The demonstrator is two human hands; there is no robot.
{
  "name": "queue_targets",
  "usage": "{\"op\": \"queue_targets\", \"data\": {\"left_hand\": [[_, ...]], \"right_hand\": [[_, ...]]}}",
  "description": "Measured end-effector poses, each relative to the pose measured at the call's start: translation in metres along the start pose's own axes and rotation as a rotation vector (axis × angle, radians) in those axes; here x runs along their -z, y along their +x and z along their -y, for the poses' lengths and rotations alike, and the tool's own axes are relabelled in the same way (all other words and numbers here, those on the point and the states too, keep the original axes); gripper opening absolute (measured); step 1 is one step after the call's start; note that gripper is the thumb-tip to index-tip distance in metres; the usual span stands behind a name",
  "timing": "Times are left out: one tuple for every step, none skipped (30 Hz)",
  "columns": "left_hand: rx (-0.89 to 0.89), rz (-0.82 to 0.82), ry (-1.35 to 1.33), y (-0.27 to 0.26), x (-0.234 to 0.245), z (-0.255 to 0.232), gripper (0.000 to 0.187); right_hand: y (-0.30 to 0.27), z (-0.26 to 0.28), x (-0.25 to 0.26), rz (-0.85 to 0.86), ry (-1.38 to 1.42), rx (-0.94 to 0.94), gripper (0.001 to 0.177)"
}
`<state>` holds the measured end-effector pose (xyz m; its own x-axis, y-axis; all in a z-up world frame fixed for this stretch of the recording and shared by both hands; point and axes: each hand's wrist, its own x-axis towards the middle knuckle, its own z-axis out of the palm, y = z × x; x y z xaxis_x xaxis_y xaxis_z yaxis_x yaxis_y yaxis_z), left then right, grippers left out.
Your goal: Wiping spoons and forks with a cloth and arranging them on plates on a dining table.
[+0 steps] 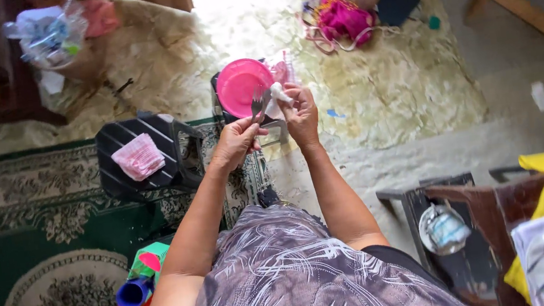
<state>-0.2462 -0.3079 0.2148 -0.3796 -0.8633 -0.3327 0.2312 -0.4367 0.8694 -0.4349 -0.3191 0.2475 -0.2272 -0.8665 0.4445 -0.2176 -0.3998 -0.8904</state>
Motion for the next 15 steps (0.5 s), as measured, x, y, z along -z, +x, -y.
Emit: {"op": "queue_targets", "data": {"left_hand": [[0.011,0.026,0.008,0.001,-0.005,0.003,0.033],[0.035,0.056,0.013,0.002,-0.008,0.006,0.032],[0.059,0.086,0.018,0.002,-0.012,0.009,0.030],[0.073,0.110,0.028,0.002,-0.017,0.012,0.030],[0.108,0.103,0.052,0.002,-0.023,0.016,0.030],[0.144,0.098,0.077,0.001,-0.029,0.020,0.029],[0.159,0.123,0.089,0.002,-0.028,0.028,0.029],[0.137,0.157,0.079,0.006,-0.029,0.036,0.029],[0.116,0.192,0.068,0.009,-0.031,0.043,0.029],[0.129,0.217,0.075,0.011,-0.036,0.048,0.029],[0.119,0.237,0.102,0.012,-0.041,0.052,0.029],[0.107,0.255,0.128,0.013,-0.046,0.056,0.028],[0.118,0.277,0.135,0.012,-0.057,0.053,0.028],[0.144,0.276,0.149,0.011,-0.067,0.050,0.029],[0.170,0.274,0.165,0.009,-0.077,0.047,0.030]], "right_hand": [[-0.006,-0.007,0.005,-0.025,-0.015,-0.003,0.014],[-0.014,-0.015,0.010,-0.038,0.007,-0.108,0.013],[-0.022,-0.022,0.015,-0.051,0.032,-0.211,0.012],[-0.028,-0.025,0.020,-0.078,0.023,-0.216,0.012],[-0.034,-0.028,0.026,-0.127,0.001,-0.233,0.012],[-0.041,-0.031,0.033,-0.178,-0.021,-0.252,0.012],[-0.050,-0.031,0.037,-0.207,-0.030,-0.259,0.012],[-0.055,-0.030,0.044,-0.233,-0.078,-0.241,0.013],[-0.061,-0.030,0.050,-0.258,-0.126,-0.223,0.015],[-0.066,-0.026,0.057,-0.283,-0.140,-0.229,0.015],[-0.072,-0.022,0.065,-0.299,-0.184,-0.227,0.015],[-0.076,-0.018,0.071,-0.313,-0.227,-0.226,0.015],[-0.080,-0.016,0.080,-0.336,-0.239,-0.231,0.015],[-0.085,-0.014,0.087,-0.347,-0.183,-0.218,0.015],[-0.090,-0.012,0.094,-0.358,-0.128,-0.204,0.015]]}}
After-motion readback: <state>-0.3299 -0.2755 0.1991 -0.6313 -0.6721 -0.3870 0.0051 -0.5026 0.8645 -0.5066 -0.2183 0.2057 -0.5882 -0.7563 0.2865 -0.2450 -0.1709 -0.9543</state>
